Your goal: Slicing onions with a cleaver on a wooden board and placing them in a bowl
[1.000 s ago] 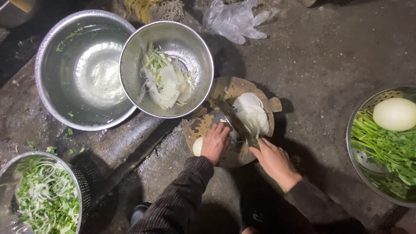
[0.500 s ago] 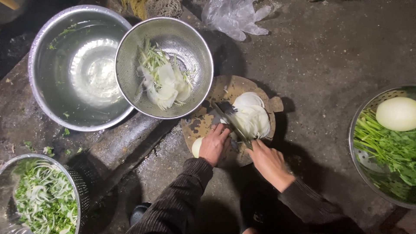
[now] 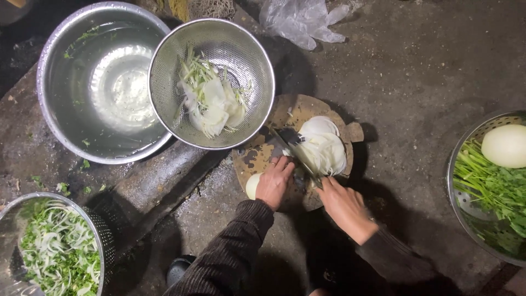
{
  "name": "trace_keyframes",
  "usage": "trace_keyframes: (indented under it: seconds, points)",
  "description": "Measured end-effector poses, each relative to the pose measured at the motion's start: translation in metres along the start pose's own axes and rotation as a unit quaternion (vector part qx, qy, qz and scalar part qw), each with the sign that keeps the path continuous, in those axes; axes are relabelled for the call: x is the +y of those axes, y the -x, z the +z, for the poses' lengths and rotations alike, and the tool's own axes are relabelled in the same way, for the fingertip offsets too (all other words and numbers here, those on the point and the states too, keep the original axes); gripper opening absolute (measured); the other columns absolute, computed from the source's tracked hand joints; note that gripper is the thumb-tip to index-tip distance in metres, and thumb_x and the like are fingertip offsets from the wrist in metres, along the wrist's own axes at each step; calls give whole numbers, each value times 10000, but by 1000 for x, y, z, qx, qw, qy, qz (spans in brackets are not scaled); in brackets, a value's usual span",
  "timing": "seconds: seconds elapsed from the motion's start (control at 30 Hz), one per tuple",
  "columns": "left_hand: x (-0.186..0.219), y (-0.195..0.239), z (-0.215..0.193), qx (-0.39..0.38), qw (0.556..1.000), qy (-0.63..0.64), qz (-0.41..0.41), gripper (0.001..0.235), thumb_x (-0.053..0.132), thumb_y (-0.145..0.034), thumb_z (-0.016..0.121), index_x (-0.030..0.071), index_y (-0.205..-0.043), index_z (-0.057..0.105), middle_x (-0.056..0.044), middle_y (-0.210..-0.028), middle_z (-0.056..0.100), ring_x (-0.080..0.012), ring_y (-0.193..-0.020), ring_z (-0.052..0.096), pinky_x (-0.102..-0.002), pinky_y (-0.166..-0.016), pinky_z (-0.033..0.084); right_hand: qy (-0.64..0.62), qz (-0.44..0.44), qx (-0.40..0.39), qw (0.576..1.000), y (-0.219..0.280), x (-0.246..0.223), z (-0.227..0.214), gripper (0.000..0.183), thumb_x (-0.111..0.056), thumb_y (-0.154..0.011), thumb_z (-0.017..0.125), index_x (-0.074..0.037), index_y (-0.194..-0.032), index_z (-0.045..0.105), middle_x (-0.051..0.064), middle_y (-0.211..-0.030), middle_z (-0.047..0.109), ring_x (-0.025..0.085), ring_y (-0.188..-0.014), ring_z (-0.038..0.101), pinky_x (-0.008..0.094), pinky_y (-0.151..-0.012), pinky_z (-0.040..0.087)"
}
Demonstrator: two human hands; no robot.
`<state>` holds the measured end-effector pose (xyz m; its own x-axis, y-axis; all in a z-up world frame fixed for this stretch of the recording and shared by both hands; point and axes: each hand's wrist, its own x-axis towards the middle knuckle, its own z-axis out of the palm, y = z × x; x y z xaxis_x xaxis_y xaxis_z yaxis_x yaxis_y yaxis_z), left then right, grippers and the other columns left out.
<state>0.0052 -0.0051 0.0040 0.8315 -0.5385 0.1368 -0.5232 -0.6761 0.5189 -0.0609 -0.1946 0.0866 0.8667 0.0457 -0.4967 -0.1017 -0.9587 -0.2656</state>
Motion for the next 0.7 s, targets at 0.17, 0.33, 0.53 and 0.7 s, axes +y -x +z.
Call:
trace_keyframes:
  seconds: [0.17, 0.33, 0.53, 0.7]
  points:
    - [1, 0, -1, -23, 1000, -2, -21, 370, -116, -775, 591, 33, -1113, 557, -180, -1112, 536, -380, -989, 524, -523, -482, 527, 1, -31, 59, 998, 6, 10, 2, 409, -381, -1018, 470, -23, -1193, 562, 46, -1035, 656, 346, -650, 706, 516, -541, 587]
    - [1, 1, 1, -19, 1000, 12, -19, 369, -131, -776, 595, 15, -1114, 583, -179, -1085, 537, -376, -977, 505, -512, -436, 491, 48, -19, 65, 997, 26, 1, -15, 409, -402, -1003, 474, -49, -1199, 541, 34, -1215, 636, 423, -645, 709, 611, -561, 578]
    - [4, 1, -7, -14, 998, -54, -24, 89, 183, -998, 504, 187, -914, 534, -10, -938, 499, -217, -1035, 552, -310, -653, 578, -87, 25, 1, 996, 2, -13, -15, 437, -347, -1039, 450, 20, -1234, 584, 249, -1181, 701, 494, -883, 714, 654, -781, 551]
    - [-3, 3, 6, 0, 998, -56, -15, 91, 171, -1007, 499, 166, -926, 539, -27, -924, 498, -243, -1022, 554, -308, -693, 556, -64, 63, -23, 996, 24, -19, -44, 488, -443, -1033, 387, -57, -1245, 597, 170, -1144, 737, 442, -949, 728, 650, -845, 537]
